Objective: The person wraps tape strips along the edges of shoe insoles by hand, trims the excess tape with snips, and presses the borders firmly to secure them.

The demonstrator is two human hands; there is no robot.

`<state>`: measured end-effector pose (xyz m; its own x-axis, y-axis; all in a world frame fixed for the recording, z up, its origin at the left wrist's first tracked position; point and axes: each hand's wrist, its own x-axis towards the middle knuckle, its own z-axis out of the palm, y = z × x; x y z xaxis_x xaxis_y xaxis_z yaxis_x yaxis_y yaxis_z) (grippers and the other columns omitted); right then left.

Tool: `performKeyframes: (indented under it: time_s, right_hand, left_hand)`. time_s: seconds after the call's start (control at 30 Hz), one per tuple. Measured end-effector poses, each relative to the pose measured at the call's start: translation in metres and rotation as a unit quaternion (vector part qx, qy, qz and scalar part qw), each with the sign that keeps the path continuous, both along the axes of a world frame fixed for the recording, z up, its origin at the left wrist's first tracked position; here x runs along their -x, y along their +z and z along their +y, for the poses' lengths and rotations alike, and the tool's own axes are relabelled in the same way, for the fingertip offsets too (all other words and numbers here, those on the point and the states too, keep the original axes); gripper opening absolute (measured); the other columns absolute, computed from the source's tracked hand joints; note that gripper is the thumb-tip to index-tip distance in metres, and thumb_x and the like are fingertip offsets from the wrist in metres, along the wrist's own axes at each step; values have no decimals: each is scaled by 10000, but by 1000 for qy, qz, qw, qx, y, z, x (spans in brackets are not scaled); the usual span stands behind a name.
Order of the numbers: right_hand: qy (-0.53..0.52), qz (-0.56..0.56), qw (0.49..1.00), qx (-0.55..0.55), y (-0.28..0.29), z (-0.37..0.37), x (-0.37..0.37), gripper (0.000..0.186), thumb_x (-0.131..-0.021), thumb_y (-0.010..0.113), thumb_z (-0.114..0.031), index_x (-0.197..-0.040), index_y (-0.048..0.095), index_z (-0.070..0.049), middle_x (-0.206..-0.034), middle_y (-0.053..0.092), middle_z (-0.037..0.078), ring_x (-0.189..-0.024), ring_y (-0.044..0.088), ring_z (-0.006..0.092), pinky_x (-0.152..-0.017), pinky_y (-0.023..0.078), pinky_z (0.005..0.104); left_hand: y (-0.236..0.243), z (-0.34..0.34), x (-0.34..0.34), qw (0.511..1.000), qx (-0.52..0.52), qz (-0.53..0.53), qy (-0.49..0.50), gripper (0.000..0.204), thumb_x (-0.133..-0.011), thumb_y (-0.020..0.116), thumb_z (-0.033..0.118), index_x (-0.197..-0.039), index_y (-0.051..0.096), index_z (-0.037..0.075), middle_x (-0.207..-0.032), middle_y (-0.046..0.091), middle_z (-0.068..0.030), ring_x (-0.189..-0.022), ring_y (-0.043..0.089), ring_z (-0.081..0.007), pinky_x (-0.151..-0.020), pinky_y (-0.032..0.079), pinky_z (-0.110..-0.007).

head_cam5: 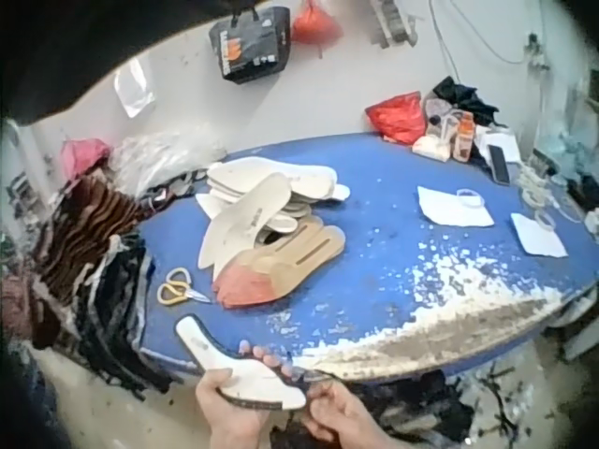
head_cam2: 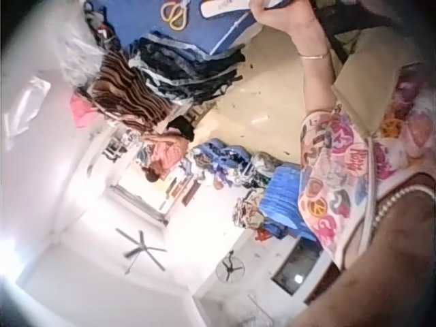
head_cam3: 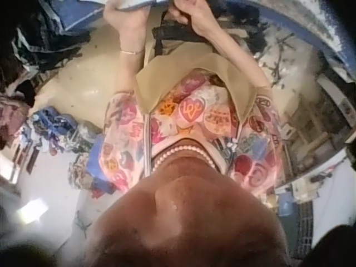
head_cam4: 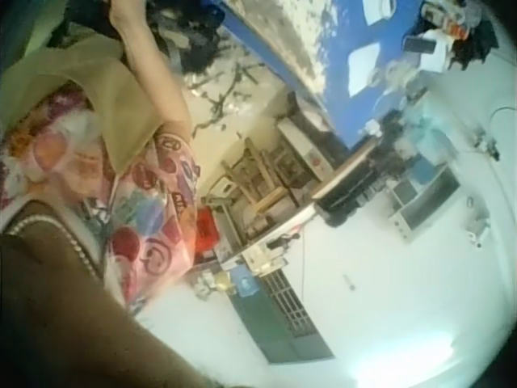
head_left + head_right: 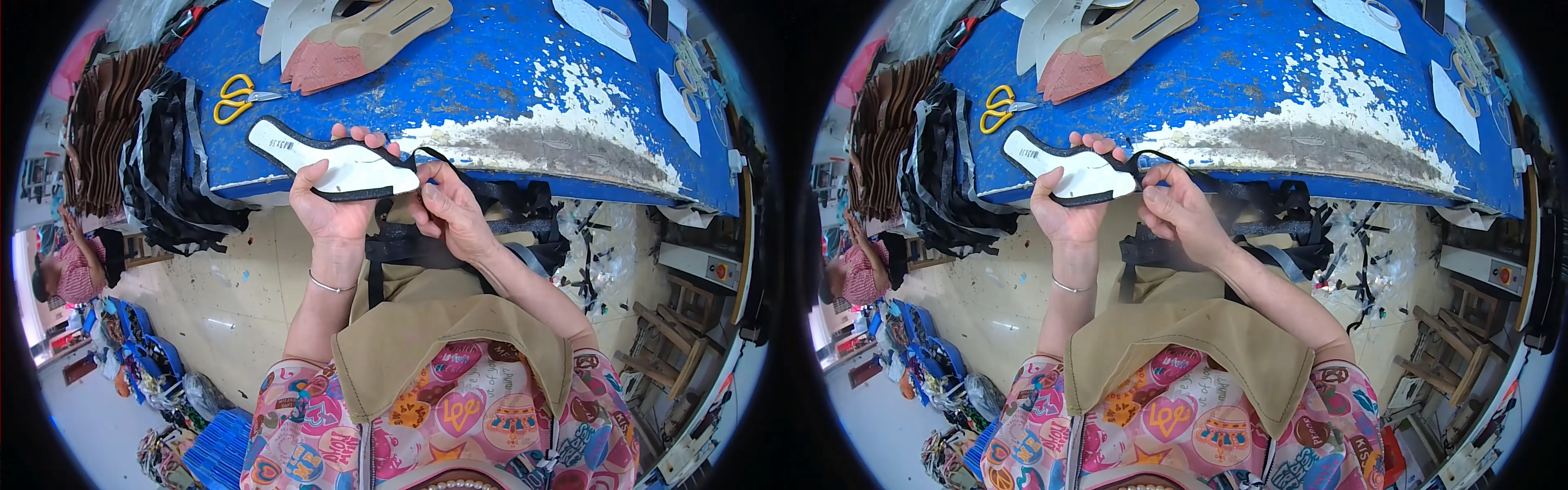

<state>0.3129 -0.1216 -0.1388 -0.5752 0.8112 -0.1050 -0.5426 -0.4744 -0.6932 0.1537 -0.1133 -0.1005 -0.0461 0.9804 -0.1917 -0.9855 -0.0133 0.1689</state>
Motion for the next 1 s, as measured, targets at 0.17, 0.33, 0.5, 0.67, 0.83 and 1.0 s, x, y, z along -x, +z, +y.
performKeyframes:
  time_s: [0.17,0.33,0.5,0.67,0.83,1.0]
  right_hand:
    - [-10,38,999,19,1,-1,1,244,-933,535,-301,-1034,419,-112,-643,426,-3,-514,333,51,-455,232,184]
    - [-8,63,998,9,3,3,-1,242,-926,545,-291,-1025,419,-110,-669,447,8,-516,353,58,-453,242,188]
    - [-22,48,999,-12,7,7,-1,249,-925,545,-286,-1027,417,-98,-669,447,2,-524,372,57,-446,237,191]
    - [-3,-1,999,-35,7,15,-13,217,-935,525,-260,-1021,430,-85,-635,425,-26,-507,364,46,-435,224,191]
    - [-7,9,1000,6,10,23,-29,209,-948,500,-278,-1030,476,-88,-620,464,-25,-480,341,37,-426,232,186]
    - [69,-262,951,-147,27,15,-22,306,-916,569,-269,-734,581,-24,-645,500,-42,-611,433,28,-523,355,231]
  left_hand:
    - [6,0,-3,1000,-20,8,-8,468,-630,562,87,-1070,442,-16,-995,436,-157,-982,443,-308,-970,342,-532]
    - [2,-1,-5,1000,-8,10,-10,483,-629,567,89,-1087,448,-11,-999,438,-159,-981,445,-307,-954,353,-538]
    - [6,0,-8,999,-22,37,-14,480,-629,560,101,-1085,453,-2,-995,441,-155,-974,450,-308,-947,359,-539]
    - [11,4,-6,998,-30,55,-31,496,-624,554,118,-1097,451,9,-989,446,-152,-970,456,-303,-937,366,-540]
    - [13,3,2,993,-49,106,-20,537,-631,553,163,-1140,442,35,-996,452,-153,-976,463,-306,-935,364,-555]
    - [6,-8,5,964,-158,201,-70,596,-701,553,209,-1249,411,19,-1099,507,-207,-1018,518,-345,-950,391,-563]
